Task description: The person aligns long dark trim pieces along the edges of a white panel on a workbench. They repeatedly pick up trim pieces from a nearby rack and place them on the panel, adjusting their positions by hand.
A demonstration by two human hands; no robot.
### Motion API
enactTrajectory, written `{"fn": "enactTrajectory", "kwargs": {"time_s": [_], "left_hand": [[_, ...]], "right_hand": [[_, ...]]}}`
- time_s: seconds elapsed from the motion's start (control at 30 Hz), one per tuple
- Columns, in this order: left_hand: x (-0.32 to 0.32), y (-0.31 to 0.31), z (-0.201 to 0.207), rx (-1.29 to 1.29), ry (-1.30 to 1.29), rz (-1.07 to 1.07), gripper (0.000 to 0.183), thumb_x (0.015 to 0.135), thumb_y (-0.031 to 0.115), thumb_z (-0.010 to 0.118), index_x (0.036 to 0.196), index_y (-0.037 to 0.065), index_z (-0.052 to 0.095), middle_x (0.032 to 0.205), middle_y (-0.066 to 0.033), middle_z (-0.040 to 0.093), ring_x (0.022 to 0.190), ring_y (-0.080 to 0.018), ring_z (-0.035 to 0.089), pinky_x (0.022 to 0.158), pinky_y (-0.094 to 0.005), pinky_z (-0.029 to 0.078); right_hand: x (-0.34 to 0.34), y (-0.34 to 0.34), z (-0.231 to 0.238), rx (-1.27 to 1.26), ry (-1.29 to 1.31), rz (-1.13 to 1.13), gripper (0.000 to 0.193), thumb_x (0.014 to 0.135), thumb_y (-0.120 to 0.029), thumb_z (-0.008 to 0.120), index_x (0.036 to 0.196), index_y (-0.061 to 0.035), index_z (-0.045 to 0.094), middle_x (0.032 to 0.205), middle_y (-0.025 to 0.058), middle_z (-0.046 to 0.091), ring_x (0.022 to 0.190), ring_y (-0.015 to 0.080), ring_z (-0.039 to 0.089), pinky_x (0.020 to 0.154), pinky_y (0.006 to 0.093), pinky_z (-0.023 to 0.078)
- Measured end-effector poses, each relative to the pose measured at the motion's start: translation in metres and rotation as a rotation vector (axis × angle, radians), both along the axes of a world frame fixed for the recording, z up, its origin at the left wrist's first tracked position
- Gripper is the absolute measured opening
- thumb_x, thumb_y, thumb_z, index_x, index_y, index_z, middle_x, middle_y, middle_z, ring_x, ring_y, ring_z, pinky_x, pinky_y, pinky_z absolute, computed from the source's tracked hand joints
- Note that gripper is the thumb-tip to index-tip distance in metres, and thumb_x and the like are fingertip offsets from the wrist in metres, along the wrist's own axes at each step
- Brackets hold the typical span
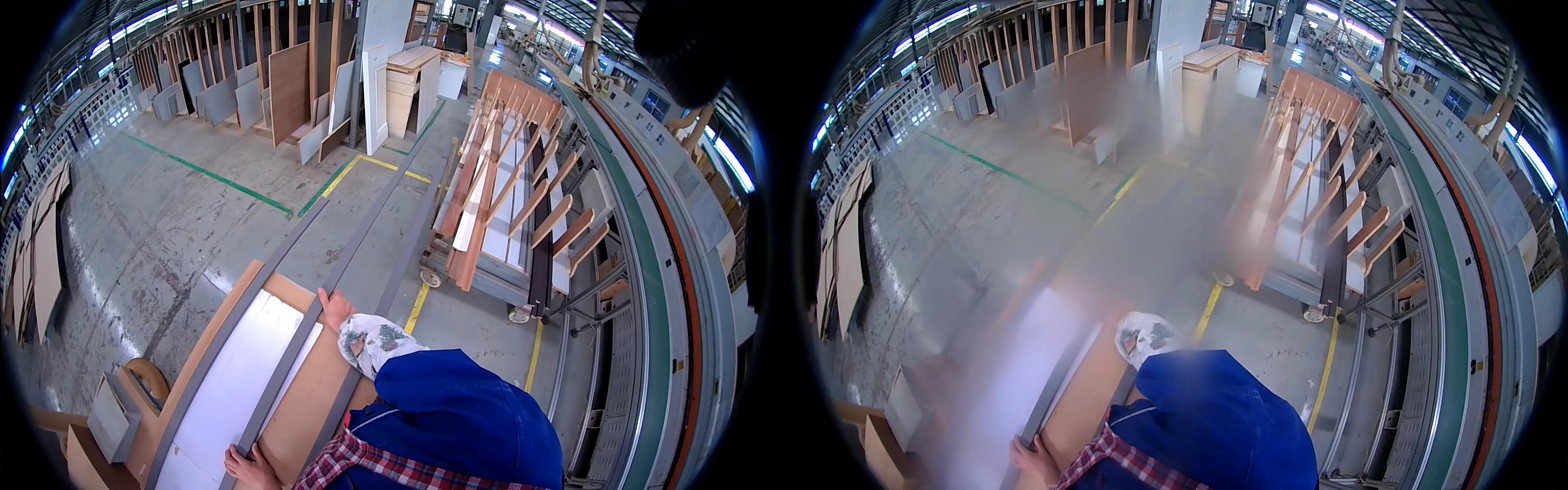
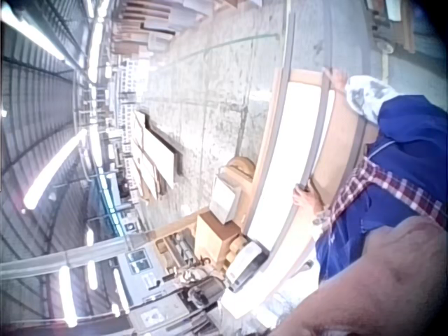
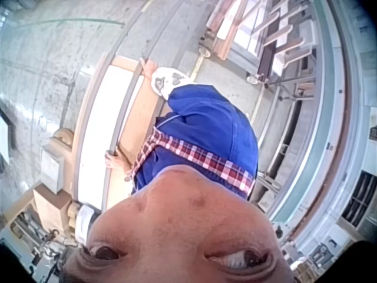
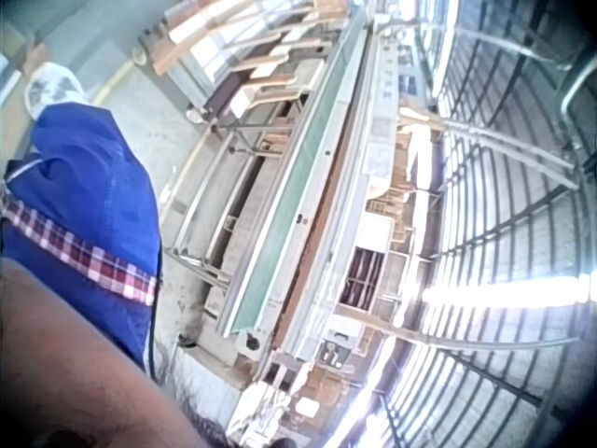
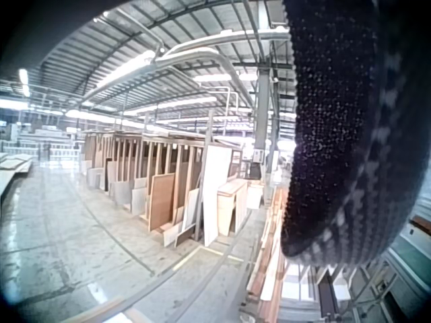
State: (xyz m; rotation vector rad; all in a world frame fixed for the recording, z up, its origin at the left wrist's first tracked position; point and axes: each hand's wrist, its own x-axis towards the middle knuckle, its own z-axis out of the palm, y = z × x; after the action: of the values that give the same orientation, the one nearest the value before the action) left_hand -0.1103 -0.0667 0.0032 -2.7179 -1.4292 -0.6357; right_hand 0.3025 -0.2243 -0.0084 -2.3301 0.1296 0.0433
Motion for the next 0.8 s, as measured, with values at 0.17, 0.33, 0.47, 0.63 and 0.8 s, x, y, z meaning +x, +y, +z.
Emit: {"fn": "enactTrajectory", "kwargs": {"time_s": [0.17,0.33,0.47,0.63,0.8], "left_hand": [[-0.001,-0.001,-0.001,0.004,-0.003,-0.006,0.058,0.078,0.044,0.061,0.118,0.004,0.05,0.117,-0.0168,0.05,0.11,-0.0356,0.044,0.094,-0.048,0.031],[-0.003,-0.002,0.002,0.0,-0.033,-0.033,0.057,0.078,0.04,0.063,0.119,0.003,0.05,0.117,-0.0182,0.05,0.111,-0.0358,0.044,0.094,-0.0471,0.032],[-0.002,0.001,0.004,-0.023,-0.046,-0.062,0.055,0.076,0.035,0.066,0.118,0.003,0.049,0.116,-0.0186,0.049,0.109,-0.0358,0.044,0.095,-0.0462,0.032],[-0.007,0.009,-0.01,-0.026,-0.062,-0.039,0.056,0.068,0.032,0.071,0.113,0.004,0.051,0.111,-0.0139,0.05,0.106,-0.0334,0.044,0.097,-0.0456,0.03],[-0.019,0.019,-0.041,0.061,-0.002,-0.019,0.056,0.068,0.035,0.071,0.111,0.005,0.051,0.11,-0.012,0.051,0.106,-0.0312,0.045,0.098,-0.0458,0.03]], "right_hand": [[-0.001,0.0,0.002,0.0,0.001,-0.006,0.057,0.084,-0.056,0.046,0.088,-0.0013,0.058,0.082,0.0222,0.063,0.082,0.0409,0.06,0.075,0.0478,0.046],[-0.003,0.004,0.002,-0.002,-0.009,-0.053,0.054,0.083,-0.055,0.047,0.087,-0.0025,0.058,0.08,0.0222,0.063,0.079,0.042,0.06,0.072,0.0496,0.046],[-0.001,0.008,0.001,-0.052,-0.029,-0.08,0.052,0.083,-0.054,0.048,0.086,-0.0036,0.058,0.079,0.0228,0.063,0.078,0.0428,0.06,0.071,0.0508,0.047],[0.0,0.007,0.001,-0.086,-0.044,0.003,0.051,0.086,-0.052,0.043,0.087,-0.0035,0.059,0.081,0.0227,0.063,0.079,0.0428,0.06,0.072,0.0503,0.046],[0.0,0.007,0.003,-0.139,-0.007,0.007,0.053,0.087,-0.053,0.04,0.095,-0.0034,0.057,0.084,0.0219,0.063,0.082,0.0421,0.06,0.073,0.05,0.045]]}}
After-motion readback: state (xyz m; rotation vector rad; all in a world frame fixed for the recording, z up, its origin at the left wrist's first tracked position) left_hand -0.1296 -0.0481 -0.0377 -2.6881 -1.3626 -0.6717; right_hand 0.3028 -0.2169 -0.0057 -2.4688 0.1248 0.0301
